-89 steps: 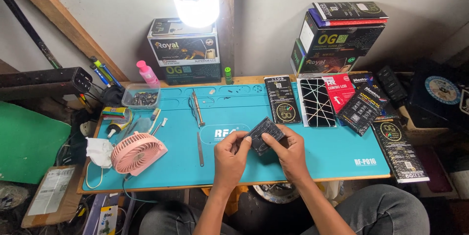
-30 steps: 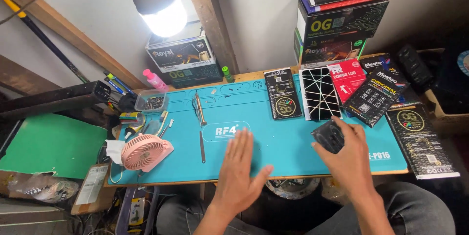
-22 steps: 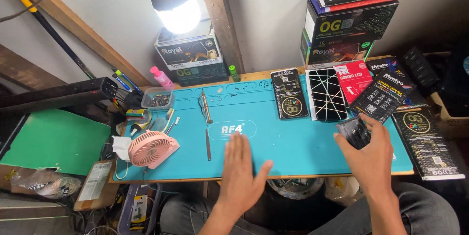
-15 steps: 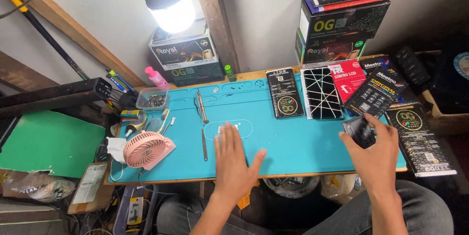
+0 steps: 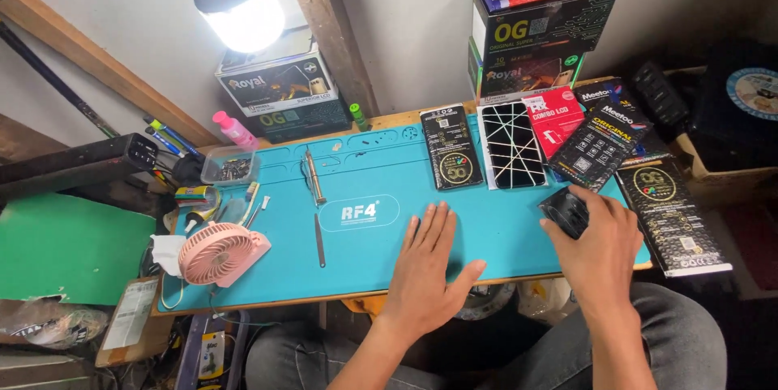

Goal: Inspecting a mobile phone motherboard and using a spudger to align a small component on a repair bench.

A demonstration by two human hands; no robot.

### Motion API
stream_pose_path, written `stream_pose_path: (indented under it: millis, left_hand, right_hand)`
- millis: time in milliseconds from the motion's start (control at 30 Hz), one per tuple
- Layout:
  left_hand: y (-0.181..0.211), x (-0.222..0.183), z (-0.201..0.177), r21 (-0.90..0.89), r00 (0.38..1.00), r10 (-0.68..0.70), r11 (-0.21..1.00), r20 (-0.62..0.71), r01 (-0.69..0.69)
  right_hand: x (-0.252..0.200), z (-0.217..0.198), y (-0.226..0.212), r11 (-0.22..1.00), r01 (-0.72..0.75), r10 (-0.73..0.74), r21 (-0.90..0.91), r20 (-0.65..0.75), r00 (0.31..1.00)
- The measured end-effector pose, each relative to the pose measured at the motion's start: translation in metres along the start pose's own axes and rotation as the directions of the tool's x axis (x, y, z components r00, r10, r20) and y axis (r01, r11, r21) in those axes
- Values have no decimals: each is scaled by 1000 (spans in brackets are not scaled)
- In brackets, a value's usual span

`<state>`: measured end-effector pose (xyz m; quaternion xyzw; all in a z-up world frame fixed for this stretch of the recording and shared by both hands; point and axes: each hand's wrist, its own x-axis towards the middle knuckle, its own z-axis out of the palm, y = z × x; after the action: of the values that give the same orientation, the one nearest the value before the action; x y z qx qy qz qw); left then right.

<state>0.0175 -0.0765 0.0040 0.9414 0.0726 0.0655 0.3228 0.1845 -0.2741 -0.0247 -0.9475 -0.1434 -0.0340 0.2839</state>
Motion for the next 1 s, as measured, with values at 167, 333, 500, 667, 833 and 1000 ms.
stream_pose_path:
  millis: [167, 333, 500, 667, 833, 1000]
  left_hand:
    - [-4, 3, -5, -232, 999, 5, 973, -54, -18]
    - [-8, -3, -9, -260, 997, 30, 965, -65, -46]
    - [-7, -36, -20, -279, 952, -67, 960, -298, -20]
    - [-48, -70, -44, 44, 757, -109, 983, -644, 179]
    - [-109, -95, -67, 173, 697, -152, 912, -701, 373]
    - [-112, -109, -71, 376, 776, -169, 799, -608, 468]
  right_hand:
    - [-51, -20, -61, 830, -26, 139, 557, -160, 977]
    - [-145, 96, -39, -38, -376, 552, 926, 333, 765]
    - [-157, 194, -27, -293, -823, 823, 486, 566, 41]
    - [-183, 348, 75, -176, -652, 879, 737, 416, 232]
    - [-182, 315, 53, -184, -524, 840, 832, 410, 356]
    - [-185, 209, -24, -92, -670, 834, 737, 425, 353]
